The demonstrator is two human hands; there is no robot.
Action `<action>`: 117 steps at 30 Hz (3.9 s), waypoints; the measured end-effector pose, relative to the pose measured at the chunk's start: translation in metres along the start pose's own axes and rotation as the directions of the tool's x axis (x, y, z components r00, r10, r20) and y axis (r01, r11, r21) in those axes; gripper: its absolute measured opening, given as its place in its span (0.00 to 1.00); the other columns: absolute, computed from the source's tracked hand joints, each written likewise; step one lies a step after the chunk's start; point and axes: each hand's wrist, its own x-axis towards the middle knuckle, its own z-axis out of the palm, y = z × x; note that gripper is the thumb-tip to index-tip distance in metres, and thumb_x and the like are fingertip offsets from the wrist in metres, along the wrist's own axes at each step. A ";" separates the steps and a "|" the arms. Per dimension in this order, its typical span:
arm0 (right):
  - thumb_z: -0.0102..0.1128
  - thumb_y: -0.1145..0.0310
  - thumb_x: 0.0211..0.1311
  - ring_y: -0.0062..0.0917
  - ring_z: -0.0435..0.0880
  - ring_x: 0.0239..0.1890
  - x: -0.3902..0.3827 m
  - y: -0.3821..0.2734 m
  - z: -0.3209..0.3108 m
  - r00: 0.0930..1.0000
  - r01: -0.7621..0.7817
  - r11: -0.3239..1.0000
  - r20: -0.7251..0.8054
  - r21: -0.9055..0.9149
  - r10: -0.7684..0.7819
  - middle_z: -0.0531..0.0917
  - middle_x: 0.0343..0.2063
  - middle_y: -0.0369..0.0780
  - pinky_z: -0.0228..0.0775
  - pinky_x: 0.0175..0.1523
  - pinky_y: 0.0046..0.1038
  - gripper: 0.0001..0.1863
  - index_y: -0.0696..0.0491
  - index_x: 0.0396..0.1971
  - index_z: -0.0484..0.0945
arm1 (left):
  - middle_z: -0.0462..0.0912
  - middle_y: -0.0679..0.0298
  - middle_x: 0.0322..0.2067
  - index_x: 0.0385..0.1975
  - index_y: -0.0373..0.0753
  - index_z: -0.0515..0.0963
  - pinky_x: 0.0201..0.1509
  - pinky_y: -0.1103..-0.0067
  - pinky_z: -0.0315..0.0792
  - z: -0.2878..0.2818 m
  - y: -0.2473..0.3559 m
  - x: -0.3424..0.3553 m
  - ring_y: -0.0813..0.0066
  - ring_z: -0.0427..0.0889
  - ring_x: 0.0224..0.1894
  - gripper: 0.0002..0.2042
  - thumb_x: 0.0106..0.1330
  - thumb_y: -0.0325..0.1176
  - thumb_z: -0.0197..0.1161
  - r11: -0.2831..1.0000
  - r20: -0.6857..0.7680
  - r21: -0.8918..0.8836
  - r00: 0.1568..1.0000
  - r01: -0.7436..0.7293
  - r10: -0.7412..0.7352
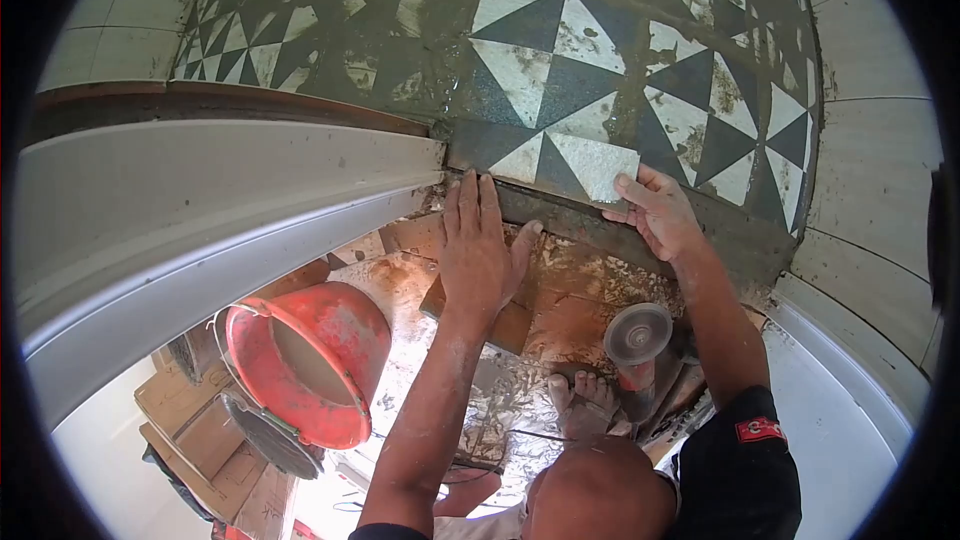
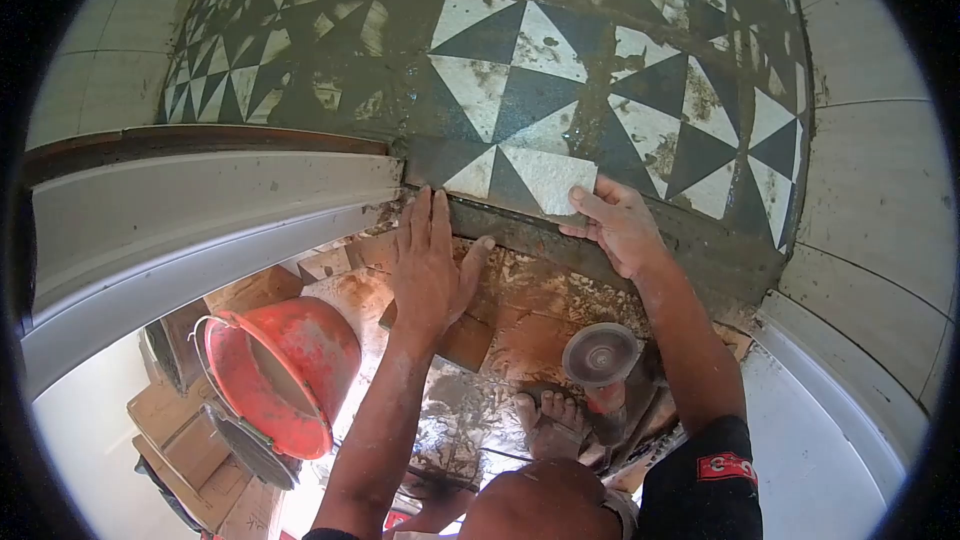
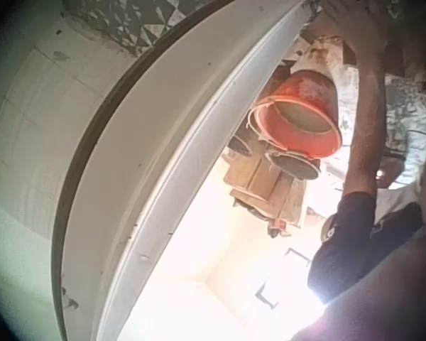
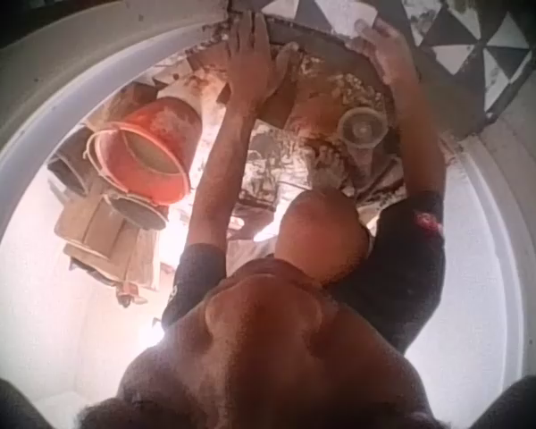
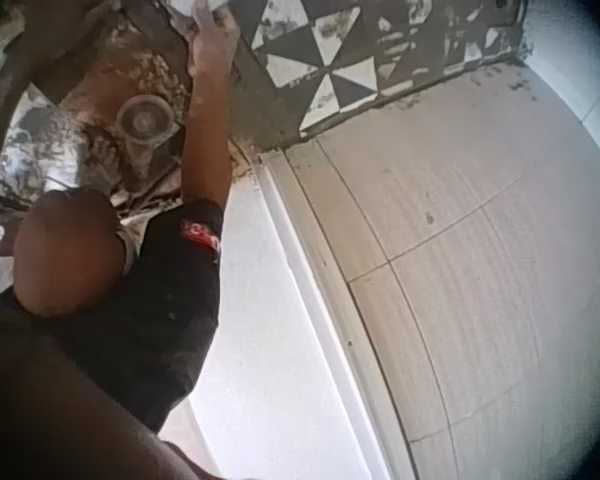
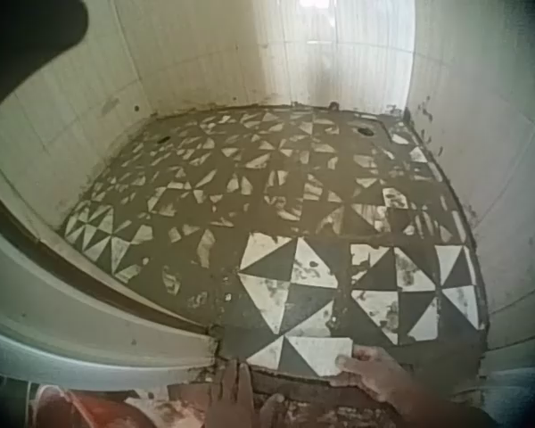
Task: Cutting and fitting small geometric tiles onto a floor using an angle grinder and manual placement.
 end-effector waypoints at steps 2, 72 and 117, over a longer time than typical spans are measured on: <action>0.63 0.61 0.71 0.24 0.83 0.50 -0.001 -0.002 0.002 1.000 0.009 1.000 0.002 0.005 -0.009 0.82 0.50 0.36 0.79 0.55 0.35 0.21 0.56 0.57 0.76 | 0.62 0.42 0.70 0.69 0.28 0.62 0.72 0.53 0.59 0.001 0.000 0.000 0.40 0.61 0.71 0.38 0.69 0.52 0.61 1.000 -0.010 -0.015 1.000 0.000 0.000; 0.65 0.61 0.69 0.20 0.85 0.38 0.005 -0.003 0.010 0.995 -0.093 0.963 -0.065 -0.253 0.079 0.86 0.41 0.38 0.82 0.41 0.26 0.18 0.59 0.50 0.81 | 0.57 0.45 0.73 0.71 0.24 0.58 0.53 0.60 0.80 -0.018 0.012 0.095 0.49 0.82 0.57 0.48 0.70 0.70 0.44 0.954 0.227 0.194 0.935 0.231 -0.272; 0.66 0.50 0.60 0.46 0.82 0.33 0.006 -0.003 0.016 0.925 -0.002 0.403 -0.155 -0.915 -0.348 0.81 0.27 0.50 0.71 0.41 0.43 0.23 0.59 0.29 0.77 | 0.60 0.36 0.70 0.67 0.18 0.59 0.47 0.65 0.83 -0.008 0.026 0.045 0.47 0.88 0.46 0.51 0.68 0.70 0.48 0.943 0.198 0.192 0.931 0.271 -0.308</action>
